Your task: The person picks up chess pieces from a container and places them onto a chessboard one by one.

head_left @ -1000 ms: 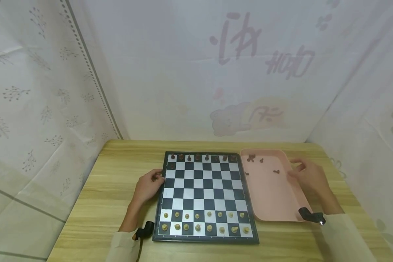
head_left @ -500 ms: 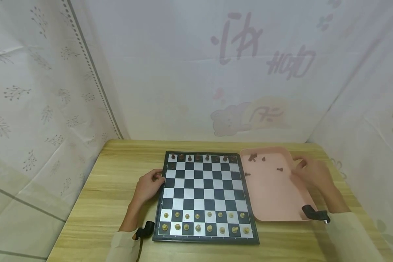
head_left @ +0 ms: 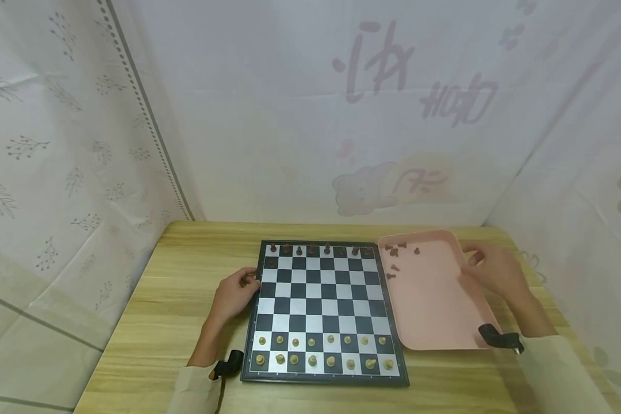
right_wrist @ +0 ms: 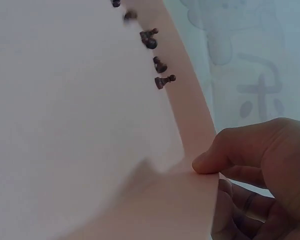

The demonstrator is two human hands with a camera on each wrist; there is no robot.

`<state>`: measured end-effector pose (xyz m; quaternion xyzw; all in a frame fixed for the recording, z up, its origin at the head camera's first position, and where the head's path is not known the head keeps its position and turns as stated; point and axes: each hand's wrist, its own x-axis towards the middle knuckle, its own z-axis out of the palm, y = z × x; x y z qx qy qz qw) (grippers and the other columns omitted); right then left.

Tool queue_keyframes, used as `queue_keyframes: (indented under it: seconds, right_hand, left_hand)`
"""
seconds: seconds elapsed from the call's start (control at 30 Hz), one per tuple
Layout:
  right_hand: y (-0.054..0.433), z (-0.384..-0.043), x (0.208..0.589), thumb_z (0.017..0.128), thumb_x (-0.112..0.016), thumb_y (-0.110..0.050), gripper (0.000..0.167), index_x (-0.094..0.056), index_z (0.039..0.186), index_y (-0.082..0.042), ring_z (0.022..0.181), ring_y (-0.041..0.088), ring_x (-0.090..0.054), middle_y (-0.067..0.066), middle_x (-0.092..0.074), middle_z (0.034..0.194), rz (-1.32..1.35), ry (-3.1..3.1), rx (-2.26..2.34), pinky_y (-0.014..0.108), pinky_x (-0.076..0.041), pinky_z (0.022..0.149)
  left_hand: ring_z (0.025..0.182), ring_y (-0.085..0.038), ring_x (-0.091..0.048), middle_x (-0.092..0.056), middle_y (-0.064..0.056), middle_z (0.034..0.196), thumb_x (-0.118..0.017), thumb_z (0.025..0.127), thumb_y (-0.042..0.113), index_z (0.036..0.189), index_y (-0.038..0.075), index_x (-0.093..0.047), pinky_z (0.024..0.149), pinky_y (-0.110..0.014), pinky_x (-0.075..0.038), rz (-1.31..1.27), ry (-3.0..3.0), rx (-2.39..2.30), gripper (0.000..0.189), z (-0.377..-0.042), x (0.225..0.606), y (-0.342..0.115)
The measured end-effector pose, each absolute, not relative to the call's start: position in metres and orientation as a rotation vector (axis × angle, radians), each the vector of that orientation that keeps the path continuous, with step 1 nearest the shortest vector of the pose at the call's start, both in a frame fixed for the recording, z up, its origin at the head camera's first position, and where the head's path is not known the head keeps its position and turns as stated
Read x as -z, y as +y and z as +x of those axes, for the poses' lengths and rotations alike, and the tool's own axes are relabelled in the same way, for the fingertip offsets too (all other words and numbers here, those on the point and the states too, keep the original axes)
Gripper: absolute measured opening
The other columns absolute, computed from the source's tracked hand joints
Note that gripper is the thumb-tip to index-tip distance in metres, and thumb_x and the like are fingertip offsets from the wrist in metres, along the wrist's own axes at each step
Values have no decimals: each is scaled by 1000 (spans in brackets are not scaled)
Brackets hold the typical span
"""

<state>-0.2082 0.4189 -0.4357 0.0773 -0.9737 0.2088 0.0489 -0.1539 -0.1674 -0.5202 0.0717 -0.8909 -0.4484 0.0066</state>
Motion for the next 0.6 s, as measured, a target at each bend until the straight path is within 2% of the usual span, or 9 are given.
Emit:
queue_keyframes:
  seconds: [0.4,0.6]
  right_hand:
    - [426,-208,461,94,-75,-11,45,-66,133,8,77,25,-66,14,-76,94,153,-3065,-659,39,-48,65]
    - [427,-210,470,95,-77,-14,43,-68,132,7,86,38,-71,19,-77,101,147,-3038,-651,41,-48,68]
  left_hand:
    - [87,-22,-66,-75,-8,102,-70,100,18,138,0,-73,79,-38,-48,231,-2792,1405,42,-154,521,-168]
    - [87,-23,-66,-75,-8,103,-70,100,19,139,1,-73,79,-38,-48,239,-2792,1407,43,-153,520,-167]
